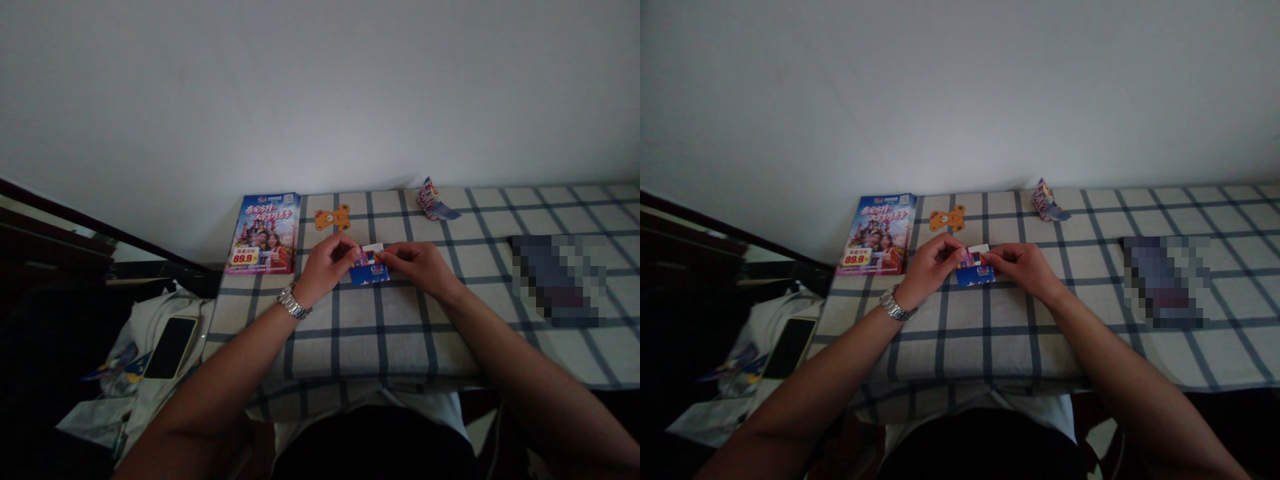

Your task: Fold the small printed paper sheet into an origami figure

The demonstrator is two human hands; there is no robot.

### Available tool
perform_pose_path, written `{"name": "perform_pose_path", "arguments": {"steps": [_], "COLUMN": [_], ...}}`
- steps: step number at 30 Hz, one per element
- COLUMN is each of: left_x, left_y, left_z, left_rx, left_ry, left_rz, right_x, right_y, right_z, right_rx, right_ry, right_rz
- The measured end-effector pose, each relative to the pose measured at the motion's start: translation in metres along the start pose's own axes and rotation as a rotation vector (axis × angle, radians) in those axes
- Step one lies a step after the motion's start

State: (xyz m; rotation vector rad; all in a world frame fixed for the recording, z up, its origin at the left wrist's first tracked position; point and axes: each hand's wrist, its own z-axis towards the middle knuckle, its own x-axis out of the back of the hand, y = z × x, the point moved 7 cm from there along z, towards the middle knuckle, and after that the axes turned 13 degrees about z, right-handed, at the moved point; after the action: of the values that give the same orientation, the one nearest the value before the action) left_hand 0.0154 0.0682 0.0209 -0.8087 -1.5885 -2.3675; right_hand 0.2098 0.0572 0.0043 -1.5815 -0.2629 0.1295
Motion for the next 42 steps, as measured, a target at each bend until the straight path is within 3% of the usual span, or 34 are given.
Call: {"name": "perform_pose_path", "arguments": {"steps": [4,11,23,30,35,42], "left_x": [-0.003,0.006,-0.001,0.005,0.001,0.003], "left_y": [-0.005,-0.012,-0.019,-0.022,-0.029,-0.025], "left_z": [0.001,0.003,0.003,0.003,0.004,0.003], "left_rx": [0.009,0.044,0.061,0.071,0.107,0.075], "left_ry": [-0.033,0.046,0.021,0.076,0.044,0.049], "left_rz": [0.002,-0.049,-0.095,-0.086,-0.139,-0.033], "right_x": [0.001,-0.004,0.004,0.004,0.005,0.008], "right_y": [0.002,0.003,0.003,0.008,0.005,0.007], "right_z": [0.001,0.0,0.004,0.004,0.004,0.005], "right_rx": [0.009,-0.043,0.052,0.007,0.009,-0.016], "right_ry": [-0.002,-0.064,-0.028,-0.034,-0.032,0.018], "right_rz": [-0.007,0.07,-0.113,-0.002,-0.003,-0.014]}}
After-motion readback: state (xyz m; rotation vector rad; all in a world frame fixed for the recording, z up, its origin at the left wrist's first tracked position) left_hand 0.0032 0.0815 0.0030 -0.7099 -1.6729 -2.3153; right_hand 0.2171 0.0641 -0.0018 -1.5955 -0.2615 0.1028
